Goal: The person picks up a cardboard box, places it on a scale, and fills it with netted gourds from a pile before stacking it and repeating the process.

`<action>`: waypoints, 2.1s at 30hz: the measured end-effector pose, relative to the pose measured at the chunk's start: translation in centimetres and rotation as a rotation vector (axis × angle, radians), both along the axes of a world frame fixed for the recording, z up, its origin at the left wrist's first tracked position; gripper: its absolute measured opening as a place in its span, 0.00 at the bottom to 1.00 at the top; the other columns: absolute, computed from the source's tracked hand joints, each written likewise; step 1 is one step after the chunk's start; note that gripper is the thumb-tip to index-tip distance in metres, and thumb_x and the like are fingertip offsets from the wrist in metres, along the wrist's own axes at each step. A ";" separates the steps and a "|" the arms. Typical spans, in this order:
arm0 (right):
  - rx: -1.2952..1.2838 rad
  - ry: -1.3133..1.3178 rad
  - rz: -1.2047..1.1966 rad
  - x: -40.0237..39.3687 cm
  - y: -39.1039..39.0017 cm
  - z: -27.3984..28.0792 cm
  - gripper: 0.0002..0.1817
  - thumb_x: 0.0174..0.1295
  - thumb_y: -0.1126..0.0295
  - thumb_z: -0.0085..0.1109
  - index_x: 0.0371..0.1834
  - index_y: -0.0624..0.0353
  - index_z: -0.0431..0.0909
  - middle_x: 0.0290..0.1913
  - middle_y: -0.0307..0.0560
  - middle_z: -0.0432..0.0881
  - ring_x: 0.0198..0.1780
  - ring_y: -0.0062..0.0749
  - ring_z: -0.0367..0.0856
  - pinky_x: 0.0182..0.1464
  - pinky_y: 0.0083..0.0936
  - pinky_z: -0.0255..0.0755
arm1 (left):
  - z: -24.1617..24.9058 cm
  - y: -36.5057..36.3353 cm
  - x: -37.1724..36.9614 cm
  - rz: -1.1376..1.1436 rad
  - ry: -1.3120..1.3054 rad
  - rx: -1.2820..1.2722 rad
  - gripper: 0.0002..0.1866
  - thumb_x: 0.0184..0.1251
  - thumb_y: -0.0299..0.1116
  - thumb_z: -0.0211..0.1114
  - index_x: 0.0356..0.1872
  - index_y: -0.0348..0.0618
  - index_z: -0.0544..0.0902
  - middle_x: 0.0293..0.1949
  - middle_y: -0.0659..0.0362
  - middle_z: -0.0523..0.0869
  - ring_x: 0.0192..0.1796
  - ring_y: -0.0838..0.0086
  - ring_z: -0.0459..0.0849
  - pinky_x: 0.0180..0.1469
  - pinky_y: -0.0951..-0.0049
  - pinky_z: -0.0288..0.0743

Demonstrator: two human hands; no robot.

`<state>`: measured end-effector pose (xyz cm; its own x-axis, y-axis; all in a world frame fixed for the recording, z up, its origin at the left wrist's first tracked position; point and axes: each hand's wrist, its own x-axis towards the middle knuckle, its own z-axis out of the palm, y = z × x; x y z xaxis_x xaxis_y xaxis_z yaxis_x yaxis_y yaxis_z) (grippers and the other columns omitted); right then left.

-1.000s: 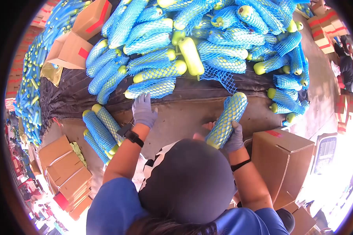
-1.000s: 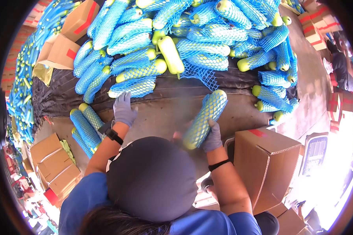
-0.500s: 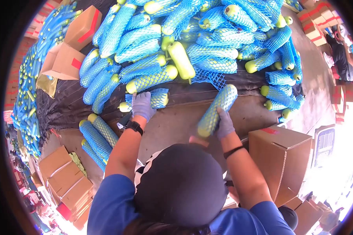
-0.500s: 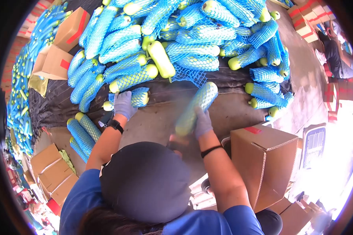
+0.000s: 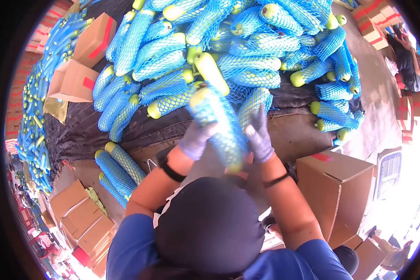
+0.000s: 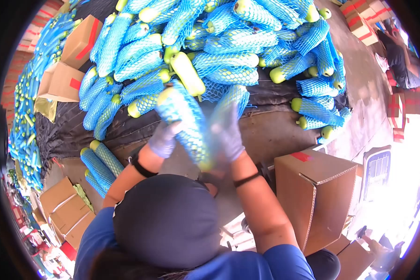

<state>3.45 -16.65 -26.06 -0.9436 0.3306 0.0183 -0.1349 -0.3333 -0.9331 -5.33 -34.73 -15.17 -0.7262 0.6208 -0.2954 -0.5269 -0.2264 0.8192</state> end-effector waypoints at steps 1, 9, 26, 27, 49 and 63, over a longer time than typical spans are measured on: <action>-0.476 0.013 0.191 0.3 -0.8 8.3 0.61 0.50 0.51 0.79 0.81 0.61 0.47 0.75 0.51 0.62 0.76 0.35 0.59 0.76 0.34 0.54 | -1.2 1.4 0.1 -0.023 -0.029 0.043 0.36 0.57 0.46 0.73 0.63 0.38 0.73 0.54 0.58 0.81 0.57 0.71 0.80 0.60 0.65 0.75; -0.153 -0.311 0.282 3.2 1.5 13.7 0.50 0.43 0.55 0.79 0.69 0.62 0.64 0.55 0.44 0.79 0.52 0.31 0.79 0.55 0.30 0.76 | -4.8 -2.2 -10.4 0.313 1.219 -0.835 0.18 0.50 0.35 0.74 0.42 0.41 0.82 0.44 0.49 0.85 0.49 0.60 0.84 0.54 0.61 0.78; -0.402 -0.402 0.237 8.7 2.1 12.6 0.47 0.47 0.60 0.80 0.69 0.60 0.64 0.56 0.47 0.79 0.58 0.38 0.78 0.63 0.38 0.72 | -7.3 -10.3 -22.5 -0.852 0.596 -1.318 0.48 0.37 0.41 0.87 0.64 0.37 0.75 0.57 0.45 0.84 0.62 0.56 0.81 0.66 0.62 0.72; -0.421 -0.386 0.249 8.5 2.1 13.4 0.47 0.47 0.61 0.80 0.69 0.60 0.64 0.57 0.47 0.79 0.58 0.39 0.78 0.64 0.38 0.72 | -7.5 -10.5 -21.6 -0.832 0.566 -1.274 0.46 0.38 0.39 0.87 0.63 0.37 0.76 0.55 0.45 0.85 0.61 0.57 0.82 0.65 0.61 0.72; 0.438 -0.757 0.152 29.1 15.7 43.0 0.26 0.55 0.56 0.71 0.51 0.61 0.80 0.39 0.46 0.87 0.34 0.31 0.87 0.38 0.28 0.82 | 32.4 1.3 -1.4 -0.241 0.760 -0.085 0.31 0.58 0.33 0.72 0.65 0.43 0.75 0.58 0.60 0.81 0.57 0.72 0.80 0.61 0.66 0.75; 1.017 -1.378 0.237 25.0 21.4 22.4 0.41 0.49 0.43 0.70 0.63 0.60 0.78 0.57 0.56 0.84 0.59 0.45 0.82 0.60 0.39 0.76 | 28.6 21.6 19.9 -0.857 -0.185 -0.081 0.33 0.54 0.59 0.72 0.47 0.38 0.79 0.36 0.51 0.85 0.38 0.58 0.86 0.46 0.55 0.85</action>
<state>28.47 4.74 -3.68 -0.4658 0.5629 -0.6828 0.8408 0.5222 -0.1430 14.60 -13.14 13.40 0.0438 0.9023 -0.4288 -0.6147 0.3627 0.7004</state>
